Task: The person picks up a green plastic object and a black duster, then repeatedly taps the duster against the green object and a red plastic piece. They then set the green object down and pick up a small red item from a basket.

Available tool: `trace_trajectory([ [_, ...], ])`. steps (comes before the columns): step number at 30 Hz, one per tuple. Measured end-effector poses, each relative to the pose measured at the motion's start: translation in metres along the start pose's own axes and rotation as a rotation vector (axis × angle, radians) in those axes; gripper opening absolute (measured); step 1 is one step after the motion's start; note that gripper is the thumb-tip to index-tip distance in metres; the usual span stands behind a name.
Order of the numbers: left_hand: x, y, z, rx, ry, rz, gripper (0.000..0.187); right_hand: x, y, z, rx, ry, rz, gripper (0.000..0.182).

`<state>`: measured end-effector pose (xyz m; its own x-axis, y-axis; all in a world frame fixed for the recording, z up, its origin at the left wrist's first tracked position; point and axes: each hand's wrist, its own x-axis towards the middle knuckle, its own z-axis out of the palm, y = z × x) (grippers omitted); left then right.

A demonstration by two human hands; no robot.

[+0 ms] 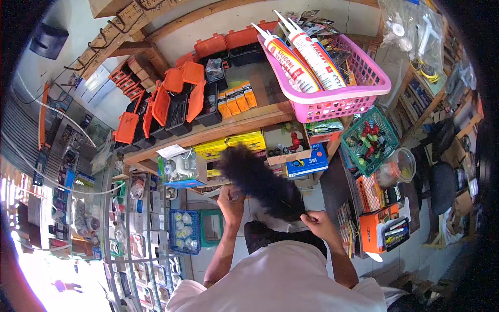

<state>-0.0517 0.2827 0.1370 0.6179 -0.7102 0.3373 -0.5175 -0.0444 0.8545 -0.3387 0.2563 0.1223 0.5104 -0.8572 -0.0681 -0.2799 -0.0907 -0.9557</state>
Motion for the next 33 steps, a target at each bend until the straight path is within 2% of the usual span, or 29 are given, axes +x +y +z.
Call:
trace_trajectory([
  [1, -0.001, -0.001, -0.002, 0.070, -0.015, -0.095, 0.013, 0.000, -0.003, -0.001, -0.001, -0.003, 0.001, 0.036],
  [2, -0.001, 0.000, -0.003, 0.071, -0.015, -0.096, 0.013, 0.001, -0.006, -0.003, -0.012, -0.058, 0.015, 0.037],
  [4, 0.000, 0.008, -0.005, 0.127, 0.026, 0.217, 0.020, 0.002, -0.003, -0.002, -0.021, -0.110, 0.032, 0.038],
  [6, 0.000, 0.010, -0.007, 0.123, 0.029, 0.235, 0.023, 0.004, 0.009, 0.004, -0.045, 0.015, -0.041, 0.039],
  [9, 0.000, 0.001, -0.007, 0.147, 0.045, 0.268, 0.027, 0.004, 0.009, 0.006, 0.015, -0.113, 0.013, 0.042],
  [11, -0.001, -0.004, -0.007, 0.174, 0.047, 0.291, 0.028, 0.004, 0.008, 0.008, 0.020, -0.040, 0.007, 0.042],
  [13, -0.001, 0.014, -0.007, 0.101, 0.012, 0.224, 0.029, 0.004, 0.010, 0.008, 0.022, 0.034, 0.000, 0.042],
  [16, -0.003, 0.015, -0.006, 0.110, 0.018, 0.219, 0.031, 0.005, 0.018, 0.006, 0.051, -0.017, 0.026, 0.043],
  [19, -0.001, 0.012, -0.006, 0.135, 0.014, 0.272, 0.034, 0.005, 0.018, 0.005, -0.056, -0.044, 0.009, 0.043],
  [22, -0.003, 0.019, -0.009, 0.143, -0.012, 0.192, 0.033, 0.007, 0.015, 0.006, 0.064, 0.043, 0.014, 0.043],
  [24, -0.003, 0.015, -0.010, 0.117, -0.021, 0.161, 0.033, 0.005, 0.009, 0.001, -0.005, -0.148, 0.058, 0.039],
  [25, -0.003, 0.014, -0.010, 0.088, -0.035, 0.134, 0.032, 0.005, 0.011, 0.002, -0.005, -0.148, 0.058, 0.039],
  [27, -0.002, 0.017, -0.009, 0.119, 0.000, 0.121, 0.030, 0.006, 0.017, 0.004, 0.002, -0.011, 0.002, 0.039],
  [28, -0.003, 0.018, -0.009, 0.152, 0.035, 0.103, 0.027, 0.006, 0.016, 0.003, 0.002, -0.012, 0.001, 0.039],
  [30, -0.002, 0.005, -0.005, 0.122, 0.029, 0.085, 0.028, 0.005, 0.012, -0.001, 0.062, -0.147, 0.081, 0.039],
  [32, -0.003, -0.008, 0.003, -0.286, 0.125, 0.054, 0.027, 0.004, 0.014, -0.006, 0.047, -0.165, 0.070, 0.039],
  [33, 0.000, -0.007, -0.013, 0.145, -0.030, 0.261, 0.027, 0.003, 0.015, -0.008, 0.029, -0.178, 0.057, 0.040],
])
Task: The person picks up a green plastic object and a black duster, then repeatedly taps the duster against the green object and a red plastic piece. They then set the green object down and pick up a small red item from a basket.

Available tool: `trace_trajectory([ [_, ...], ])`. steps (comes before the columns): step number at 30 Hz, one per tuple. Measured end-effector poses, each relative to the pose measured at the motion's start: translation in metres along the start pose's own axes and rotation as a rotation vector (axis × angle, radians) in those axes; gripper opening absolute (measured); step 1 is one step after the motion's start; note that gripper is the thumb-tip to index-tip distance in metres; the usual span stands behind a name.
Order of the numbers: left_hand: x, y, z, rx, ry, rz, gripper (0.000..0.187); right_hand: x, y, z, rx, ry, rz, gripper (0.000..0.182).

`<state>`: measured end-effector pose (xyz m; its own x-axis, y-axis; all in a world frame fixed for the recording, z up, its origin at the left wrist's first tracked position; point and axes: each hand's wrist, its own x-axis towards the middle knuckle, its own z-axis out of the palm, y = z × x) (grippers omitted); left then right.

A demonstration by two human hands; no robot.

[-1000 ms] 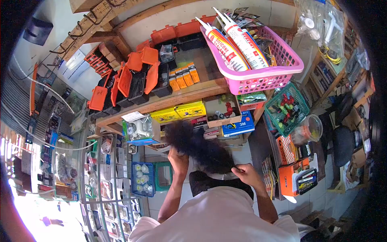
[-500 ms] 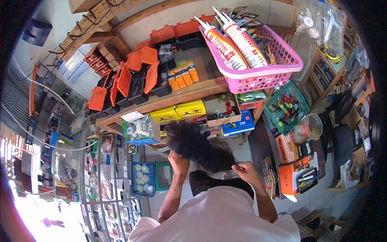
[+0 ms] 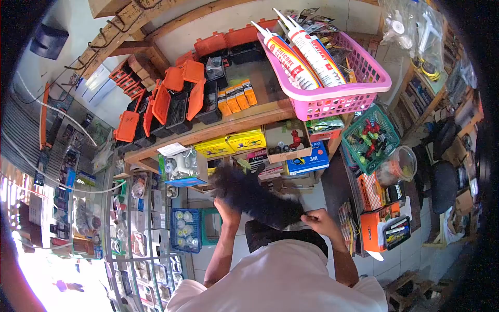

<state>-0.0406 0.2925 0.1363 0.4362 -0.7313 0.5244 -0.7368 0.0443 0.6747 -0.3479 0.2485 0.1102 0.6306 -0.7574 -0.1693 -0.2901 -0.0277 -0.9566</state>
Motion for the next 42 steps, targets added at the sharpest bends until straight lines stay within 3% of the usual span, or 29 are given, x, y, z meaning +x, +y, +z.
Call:
trace_trajectory([
  [3, 0.003, 0.015, 0.000, 0.043, 0.063, -0.121, 0.026, 0.002, 0.009, -0.004, -0.041, 0.126, -0.045, 0.040],
  [4, 0.006, 0.025, -0.002, 0.065, 0.065, -0.083, 0.026, 0.002, 0.008, -0.008, -0.041, 0.127, -0.046, 0.040],
  [6, 0.005, 0.017, -0.002, 0.106, 0.038, -0.020, 0.026, 0.000, 0.003, -0.016, -0.075, -0.062, -0.015, 0.041],
  [9, 0.009, 0.020, -0.002, 0.105, 0.028, 0.088, 0.026, 0.001, 0.008, -0.017, -0.098, 0.112, 0.010, 0.041],
  [11, 0.008, 0.022, -0.003, 0.069, 0.042, 0.128, 0.025, 0.000, 0.004, -0.023, -0.072, 0.006, 0.006, 0.041],
  [13, 0.007, 0.017, -0.005, 0.127, -0.041, 0.183, 0.027, 0.002, 0.005, -0.026, -0.043, -0.096, -0.002, 0.041],
  [15, 0.009, 0.021, -0.005, 0.110, -0.070, 0.197, 0.026, 0.004, 0.010, -0.027, -0.195, 0.163, 0.021, 0.042],
  [18, 0.005, 0.021, 0.001, 0.148, -0.167, 0.212, 0.023, 0.008, -0.004, -0.028, -0.224, 0.030, 0.010, 0.044],
  [20, -0.002, 0.019, 0.001, 0.147, -0.339, 0.256, 0.019, 0.013, -0.017, -0.019, -0.259, 0.066, -0.020, 0.045],
  [24, -0.009, 0.024, 0.009, 0.148, -0.396, 0.278, 0.022, 0.022, -0.011, -0.016, -0.284, 0.091, -0.073, 0.047],
  [27, 0.008, 0.016, -0.005, 0.108, -0.193, 0.248, 0.021, 0.016, -0.003, -0.024, -0.275, 0.077, 0.002, 0.046],
  [28, 0.010, 0.009, -0.006, 0.095, -0.111, 0.151, 0.022, 0.012, 0.001, -0.031, -0.276, 0.056, 0.059, 0.046],
  [32, 0.011, 0.006, -0.015, 0.161, -0.072, 0.042, 0.024, 0.000, 0.001, -0.043, -0.114, -0.027, 0.056, 0.047],
  [34, 0.013, 0.009, -0.011, 0.156, -0.036, 0.065, 0.025, -0.003, -0.001, -0.039, 0.070, 0.063, 0.118, 0.049],
  [36, 0.014, 0.010, -0.004, 0.142, 0.001, 0.098, 0.025, 0.000, -0.008, -0.040, 0.020, 0.045, 0.123, 0.049],
  [39, 0.010, 0.011, 0.008, 0.122, -0.076, 0.238, 0.024, 0.010, 0.002, -0.033, -0.060, 0.013, 0.124, 0.050],
  [42, 0.000, 0.024, 0.017, 0.005, -0.363, 0.299, 0.021, 0.016, 0.007, -0.030, -0.100, 0.016, 0.109, 0.050],
])
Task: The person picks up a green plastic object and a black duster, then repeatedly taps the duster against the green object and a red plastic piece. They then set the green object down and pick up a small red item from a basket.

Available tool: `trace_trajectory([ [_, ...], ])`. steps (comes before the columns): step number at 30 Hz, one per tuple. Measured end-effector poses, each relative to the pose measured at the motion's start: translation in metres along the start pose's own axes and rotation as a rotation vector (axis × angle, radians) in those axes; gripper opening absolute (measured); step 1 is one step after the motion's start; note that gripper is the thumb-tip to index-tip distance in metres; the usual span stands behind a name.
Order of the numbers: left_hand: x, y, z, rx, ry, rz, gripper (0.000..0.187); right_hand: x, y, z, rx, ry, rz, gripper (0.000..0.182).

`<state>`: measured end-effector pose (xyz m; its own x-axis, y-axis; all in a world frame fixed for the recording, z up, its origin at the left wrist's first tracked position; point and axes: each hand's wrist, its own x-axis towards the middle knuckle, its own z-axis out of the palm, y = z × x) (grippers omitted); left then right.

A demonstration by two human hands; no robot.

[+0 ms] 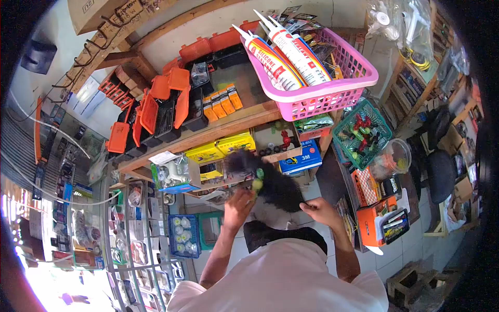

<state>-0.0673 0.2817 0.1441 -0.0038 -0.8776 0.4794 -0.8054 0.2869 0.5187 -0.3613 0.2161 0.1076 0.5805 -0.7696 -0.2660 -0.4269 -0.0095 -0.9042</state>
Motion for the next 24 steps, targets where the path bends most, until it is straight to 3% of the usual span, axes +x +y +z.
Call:
trace_trajectory([
  [5, 0.011, -0.020, -0.005, 0.001, 0.142, -0.057, 0.023, -0.009, 0.003, -0.016, -0.030, 0.006, -0.037, 0.050],
  [7, 0.017, -0.025, -0.015, 0.097, 0.233, -0.120, 0.026, -0.016, 0.006, -0.026, -0.093, -0.034, -0.147, 0.049],
  [10, 0.009, -0.022, 0.001, 0.079, 0.151, -0.030, 0.025, -0.014, -0.003, -0.024, -0.014, -0.043, -0.006, 0.049],
  [15, 0.006, 0.008, 0.027, -0.043, -0.025, 0.043, 0.025, 0.004, -0.012, -0.012, -0.098, 0.176, -0.107, 0.048],
  [17, 0.005, -0.001, 0.029, -0.101, 0.045, -0.044, 0.026, 0.004, -0.030, -0.019, -0.080, 0.255, -0.119, 0.048],
  [18, 0.007, 0.004, 0.021, -0.012, -0.025, -0.161, 0.027, 0.004, -0.041, -0.026, -0.107, 0.252, -0.144, 0.048],
  [21, -0.004, -0.011, 0.031, -0.017, -0.062, -0.225, 0.029, 0.014, -0.054, -0.035, -0.203, 0.264, -0.214, 0.047],
  [24, -0.007, -0.012, 0.037, 0.106, -0.021, -0.140, 0.031, 0.020, -0.088, -0.052, 0.105, -0.166, -0.121, 0.046],
])
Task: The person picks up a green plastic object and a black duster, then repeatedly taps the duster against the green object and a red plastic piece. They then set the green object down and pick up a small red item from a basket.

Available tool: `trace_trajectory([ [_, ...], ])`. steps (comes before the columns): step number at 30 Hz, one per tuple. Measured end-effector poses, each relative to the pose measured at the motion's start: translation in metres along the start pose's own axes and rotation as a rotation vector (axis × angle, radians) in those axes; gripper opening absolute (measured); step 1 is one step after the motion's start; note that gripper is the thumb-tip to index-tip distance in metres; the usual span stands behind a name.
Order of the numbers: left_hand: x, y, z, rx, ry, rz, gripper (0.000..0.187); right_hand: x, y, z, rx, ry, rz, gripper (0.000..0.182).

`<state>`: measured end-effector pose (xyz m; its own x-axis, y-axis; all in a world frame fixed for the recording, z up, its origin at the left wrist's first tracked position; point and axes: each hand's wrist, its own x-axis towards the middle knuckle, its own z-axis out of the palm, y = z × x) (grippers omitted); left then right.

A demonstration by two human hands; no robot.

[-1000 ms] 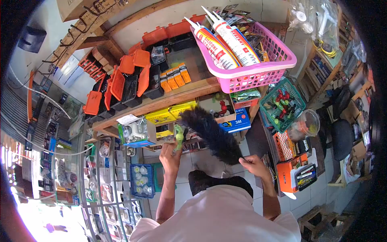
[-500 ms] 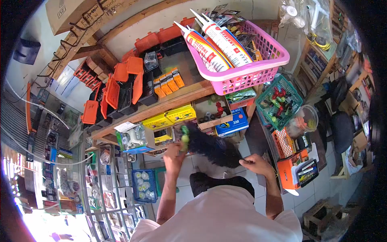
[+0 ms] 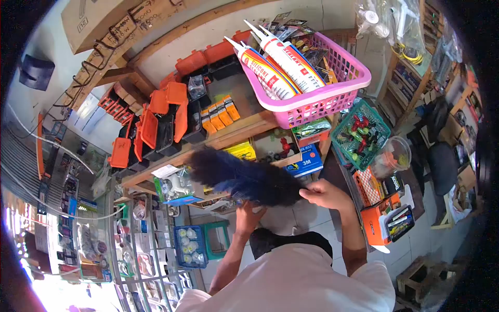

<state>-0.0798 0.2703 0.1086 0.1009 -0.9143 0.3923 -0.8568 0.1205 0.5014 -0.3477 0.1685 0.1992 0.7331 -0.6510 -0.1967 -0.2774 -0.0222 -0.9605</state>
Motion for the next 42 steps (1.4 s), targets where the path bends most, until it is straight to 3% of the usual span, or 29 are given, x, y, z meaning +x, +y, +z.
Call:
trace_trajectory([
  [1, 0.001, 0.003, -0.001, 0.005, 0.007, -0.001, 0.031, 0.006, -0.005, 0.000, -0.003, -0.005, -0.007, 0.046],
  [3, -0.001, 0.012, -0.004, -0.189, -0.029, -0.229, 0.033, 0.018, -0.018, 0.003, 0.388, 0.004, -0.014, 0.043],
  [6, -0.006, 0.001, 0.006, -0.234, -0.046, -0.212, 0.034, 0.061, -0.035, 0.003, 0.684, 0.015, -0.046, 0.032],
  [9, -0.004, 0.009, 0.004, -0.243, -0.060, -0.261, 0.036, 0.116, -0.044, 0.002, 0.779, 0.164, -0.206, 0.068],
  [12, 0.001, 0.009, 0.005, -0.252, -0.017, -0.307, 0.036, 0.153, -0.051, 0.002, 0.875, 0.138, -0.243, 0.072],
  [15, 0.001, -0.001, 0.008, -0.203, 0.008, -0.293, 0.035, 0.166, -0.052, 0.011, 1.016, 0.187, -0.242, 0.069],
  [18, -0.002, -0.015, 0.012, -0.320, -0.020, -0.463, 0.032, 0.171, -0.038, 0.014, 0.964, 0.229, -0.242, 0.055],
  [20, -0.008, -0.037, 0.026, -0.634, 0.050, -0.544, 0.027, 0.167, -0.027, 0.015, 1.037, 0.225, -0.226, 0.056],
  [23, 0.007, -0.012, 0.008, -0.890, 0.020, -0.722, 0.027, 0.156, -0.009, 0.011, 1.093, 0.206, -0.215, 0.054],
  [26, 0.015, -0.034, 0.008, -0.892, -0.066, -0.752, 0.034, 0.130, 0.008, 0.004, 1.055, 0.291, -0.159, 0.039],
  [29, 0.041, -0.048, 0.002, -0.698, -0.175, -0.670, 0.038, 0.099, 0.047, -0.005, 1.081, 0.316, -0.094, 0.036],
  [30, 0.054, -0.047, 0.001, -0.711, -0.130, -0.717, 0.033, 0.091, 0.068, -0.005, 1.107, 0.303, -0.125, 0.043],
  [32, 0.080, -0.071, 0.003, -0.734, -0.232, -0.637, 0.038, 0.068, 0.095, -0.004, 1.063, 0.342, -0.063, 0.042],
  [35, 0.138, -0.071, 0.001, -0.478, -0.385, -0.532, 0.045, 0.031, 0.122, 0.006, 0.955, 0.381, 0.074, 0.041],
  [37, 0.166, -0.071, 0.013, 0.055, -0.347, -0.275, 0.049, 0.010, 0.139, 0.014, 0.893, 0.396, 0.152, 0.042],
  [38, 0.177, -0.068, 0.022, 0.052, -0.356, -0.267, 0.049, 0.002, 0.148, 0.017, 0.802, 0.423, 0.212, 0.042],
  [40, 0.196, -0.064, 0.042, 0.476, -0.320, -0.125, 0.047, -0.015, 0.158, 0.017, 0.698, 0.471, 0.297, 0.039],
  [42, 0.219, -0.079, 0.064, 0.423, -0.415, -0.003, 0.047, -0.030, 0.165, 0.015, 0.675, 0.510, 0.297, 0.038],
])
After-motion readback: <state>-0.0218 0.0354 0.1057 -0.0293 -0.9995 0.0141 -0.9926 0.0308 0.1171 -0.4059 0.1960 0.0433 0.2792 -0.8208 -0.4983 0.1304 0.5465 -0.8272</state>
